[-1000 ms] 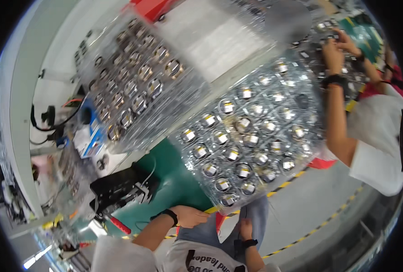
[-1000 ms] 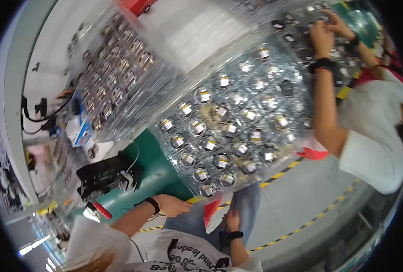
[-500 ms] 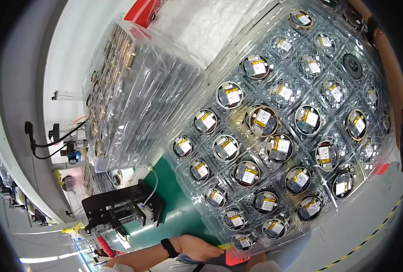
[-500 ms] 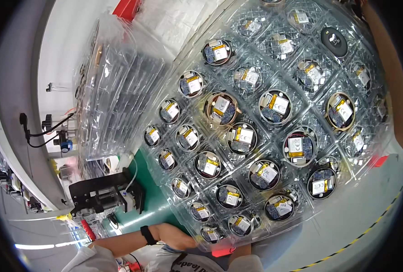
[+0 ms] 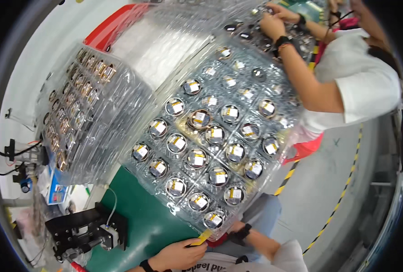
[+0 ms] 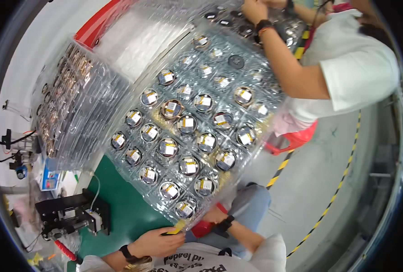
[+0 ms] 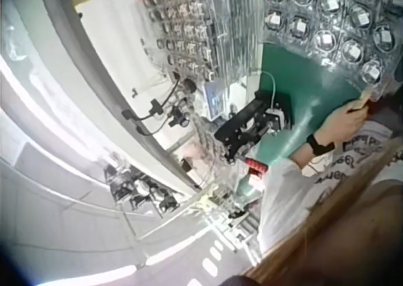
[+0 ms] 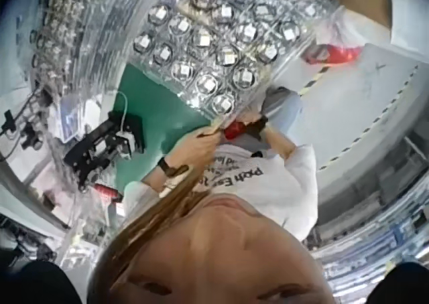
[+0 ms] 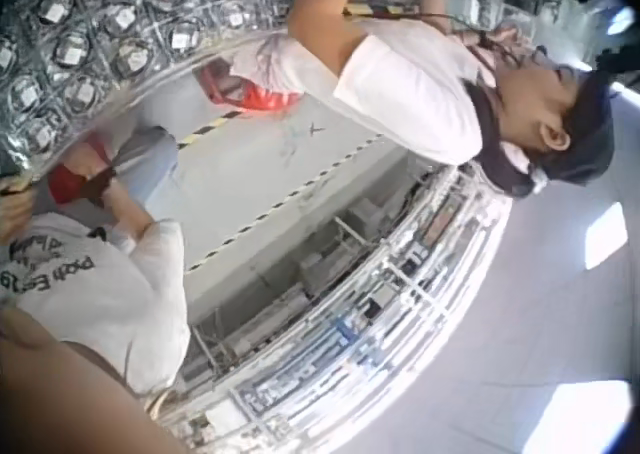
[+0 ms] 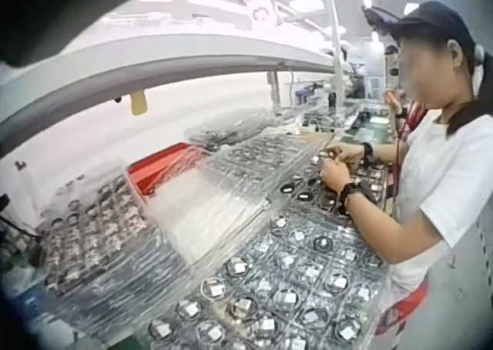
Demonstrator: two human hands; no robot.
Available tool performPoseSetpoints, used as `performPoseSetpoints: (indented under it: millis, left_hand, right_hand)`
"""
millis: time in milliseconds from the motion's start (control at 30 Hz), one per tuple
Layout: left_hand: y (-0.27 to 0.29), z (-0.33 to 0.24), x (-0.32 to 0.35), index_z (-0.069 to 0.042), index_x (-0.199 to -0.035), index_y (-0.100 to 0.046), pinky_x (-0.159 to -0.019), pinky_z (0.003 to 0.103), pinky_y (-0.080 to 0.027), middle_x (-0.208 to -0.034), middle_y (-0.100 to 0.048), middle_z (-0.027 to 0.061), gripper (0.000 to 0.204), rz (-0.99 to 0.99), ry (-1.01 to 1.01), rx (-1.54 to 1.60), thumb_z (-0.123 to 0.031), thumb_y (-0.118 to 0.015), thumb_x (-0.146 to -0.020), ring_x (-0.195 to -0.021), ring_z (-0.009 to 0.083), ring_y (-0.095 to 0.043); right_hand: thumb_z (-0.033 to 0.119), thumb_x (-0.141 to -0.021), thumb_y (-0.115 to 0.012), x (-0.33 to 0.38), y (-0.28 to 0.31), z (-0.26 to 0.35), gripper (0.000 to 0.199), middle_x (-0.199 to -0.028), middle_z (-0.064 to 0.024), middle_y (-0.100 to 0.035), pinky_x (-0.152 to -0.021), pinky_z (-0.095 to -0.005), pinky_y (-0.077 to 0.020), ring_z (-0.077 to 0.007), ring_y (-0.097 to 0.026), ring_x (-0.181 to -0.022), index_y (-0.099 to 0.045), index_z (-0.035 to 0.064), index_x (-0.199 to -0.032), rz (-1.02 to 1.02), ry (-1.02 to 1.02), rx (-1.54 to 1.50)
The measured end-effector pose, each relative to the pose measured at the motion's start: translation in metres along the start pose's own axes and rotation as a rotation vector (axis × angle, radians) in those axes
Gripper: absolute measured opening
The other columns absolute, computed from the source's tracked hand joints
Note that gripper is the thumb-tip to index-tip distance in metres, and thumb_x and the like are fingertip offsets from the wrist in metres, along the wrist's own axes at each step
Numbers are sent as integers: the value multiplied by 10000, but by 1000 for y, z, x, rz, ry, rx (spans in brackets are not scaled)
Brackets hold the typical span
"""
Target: The recorder is seen manually assembling small electronic components into plastic housings and using a manual press tool to secure parts at an assembly station.
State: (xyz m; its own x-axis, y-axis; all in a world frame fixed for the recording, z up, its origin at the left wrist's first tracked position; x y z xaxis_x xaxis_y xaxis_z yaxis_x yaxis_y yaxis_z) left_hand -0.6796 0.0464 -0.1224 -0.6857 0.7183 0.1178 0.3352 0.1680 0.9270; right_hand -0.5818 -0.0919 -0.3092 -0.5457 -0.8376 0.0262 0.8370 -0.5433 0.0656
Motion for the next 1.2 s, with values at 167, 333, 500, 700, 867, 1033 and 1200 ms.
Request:
performPoseSetpoints:
  millis: [167,333,500,700,867,1033,1200]
  left_hand:
    - [13,-8,-5,-114,-1058,-630,-1078,376,-283,-1126,-592,17,291,-6,49,49,-275,-558,-826,-1182,123,-472]
    - [5,-3,5,-133,-1030,-647,-1066,380,-282,-1075,-609,-1,248,-198,106,150,-263,-559,-838,-1138,122,-504]
    - [10,-10,-4,-159,-1001,-659,-1067,376,-272,-1038,-621,-20,206,-308,81,195,-247,-565,-840,-1095,102,-529]
    - [9,-9,2,-176,-996,-661,-1069,374,-270,-1030,-621,-60,192,-317,100,181,-238,-574,-837,-1086,80,-529]
    - [8,-9,4,-177,-983,-660,-1072,373,-271,-1021,-619,-82,178,-309,109,158,-233,-572,-838,-1086,76,-526]
    - [6,-10,1,-169,-978,-658,-1074,379,-271,-1018,-618,-85,175,-303,97,146,-228,-572,-837,-1082,73,-523]
    - [6,-9,0,-160,-977,-656,-1071,380,-275,-1012,-616,-78,181,-304,92,161,-224,-580,-826,-1083,77,-520]
  right_hand:
    - [270,-928,-499,-11,33,159,317,-983,-159,-640,-783,-351,-479,-288,-617,-890,-577,52,-1145,1052,17,33]
    - [180,-857,-606,-118,91,293,268,-1028,-137,-644,-787,-338,-490,-251,-628,-910,-623,50,-1091,84,183,571]
    - [210,-788,-637,-222,130,242,327,-956,-188,-598,-782,-440,-487,-353,-587,-878,-600,38,-1064,-486,219,1068]
    - [164,-758,-664,-245,129,234,219,-822,-163,-630,-764,-392,-490,-346,-599,-862,-633,23,-922,-453,150,1091]
    - [135,-740,-694,-233,158,240,207,-738,-127,-647,-637,-366,-520,-286,-648,-724,-617,15,-890,-494,209,1032]
    - [117,-800,-663,-210,234,232,174,-710,-96,-657,-478,-256,-518,-125,-658,-587,-591,-9,-894,-657,-135,548]
    - [133,-816,-644,-213,271,202,203,-710,-85,-661,-506,-250,-530,-134,-665,-606,-604,-20,-944,-585,-181,323]
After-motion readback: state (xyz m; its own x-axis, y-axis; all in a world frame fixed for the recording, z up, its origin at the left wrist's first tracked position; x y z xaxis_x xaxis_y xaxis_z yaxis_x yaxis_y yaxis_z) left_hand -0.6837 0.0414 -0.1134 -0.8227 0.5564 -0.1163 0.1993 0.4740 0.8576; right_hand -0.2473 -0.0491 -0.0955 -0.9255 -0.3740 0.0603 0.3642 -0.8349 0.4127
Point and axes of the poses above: each hand's wrist, its own x-axis away from the middle knuckle, its own y-axis out of the back of the hand, z = x × y, the point moved 4 cm from there along -x, towards the middle knuckle
